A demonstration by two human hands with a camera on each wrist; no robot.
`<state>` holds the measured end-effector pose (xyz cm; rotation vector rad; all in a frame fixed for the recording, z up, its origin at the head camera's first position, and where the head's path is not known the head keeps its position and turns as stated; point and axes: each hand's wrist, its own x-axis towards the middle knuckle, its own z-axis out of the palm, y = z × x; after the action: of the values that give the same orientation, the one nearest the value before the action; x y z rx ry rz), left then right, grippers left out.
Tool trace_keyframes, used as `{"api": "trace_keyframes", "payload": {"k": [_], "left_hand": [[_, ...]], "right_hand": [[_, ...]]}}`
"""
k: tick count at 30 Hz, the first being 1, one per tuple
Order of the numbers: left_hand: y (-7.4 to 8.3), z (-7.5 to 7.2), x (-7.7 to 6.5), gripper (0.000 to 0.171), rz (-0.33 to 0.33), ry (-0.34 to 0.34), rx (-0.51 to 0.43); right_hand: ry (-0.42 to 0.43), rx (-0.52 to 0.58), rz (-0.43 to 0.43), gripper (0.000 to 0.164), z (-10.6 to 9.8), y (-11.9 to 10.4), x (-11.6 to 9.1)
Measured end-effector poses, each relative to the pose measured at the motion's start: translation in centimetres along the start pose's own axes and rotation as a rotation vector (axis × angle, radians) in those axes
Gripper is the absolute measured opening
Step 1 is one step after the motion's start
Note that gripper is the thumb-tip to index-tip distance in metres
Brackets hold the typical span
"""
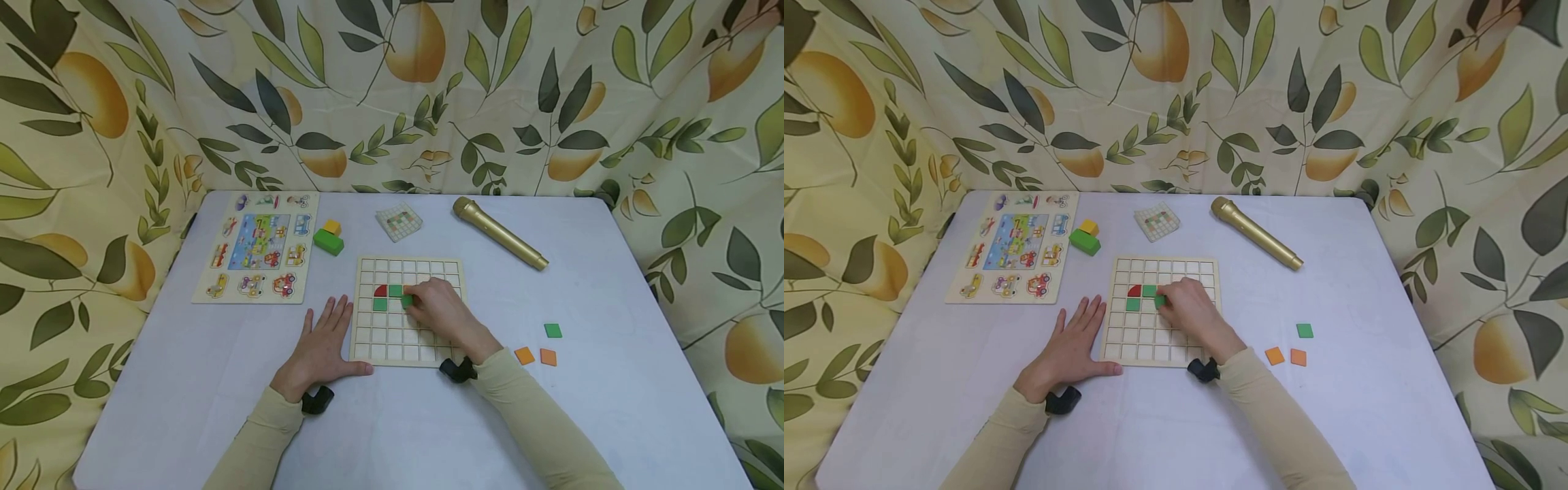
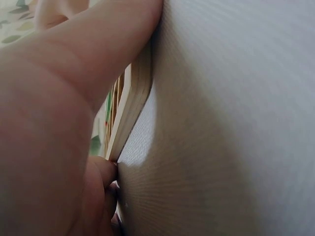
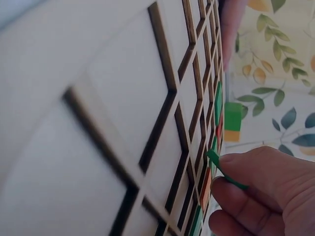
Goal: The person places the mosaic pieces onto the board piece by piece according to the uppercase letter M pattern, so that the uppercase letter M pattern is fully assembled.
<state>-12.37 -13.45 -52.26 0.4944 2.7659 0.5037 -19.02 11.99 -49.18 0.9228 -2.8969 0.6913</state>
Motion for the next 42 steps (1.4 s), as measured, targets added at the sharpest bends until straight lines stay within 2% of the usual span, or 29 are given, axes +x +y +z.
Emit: {"api": "trace_keyframes", "payload": {"k": [10,17,27,42], "left_hand": [[-0.12,0.21,0.02,0.127,-0.002,0.004,0.002],[-0.15,0.25,0.04,0.127,-0.001,0.001,0.003],[-0.12,0.20,0.10,0.127,-0.002,0.002,-0.006],[-0.04,0.10,-0.05,0.125,0.000,0.015,-0.007]], "right_hand": [[-0.029,0.001,0.027,0.017,-0.18,0.35,-0.55],[-0.050,-0.039,0.002,0.022,-0.21,0.56,-0.80],[-0.028,-0.059,-0.034,0.021,-0.21,0.77,-0.92],[-0.019,-0.063,-0.005,0.021,-0.13,1.03,-1.06]]}}
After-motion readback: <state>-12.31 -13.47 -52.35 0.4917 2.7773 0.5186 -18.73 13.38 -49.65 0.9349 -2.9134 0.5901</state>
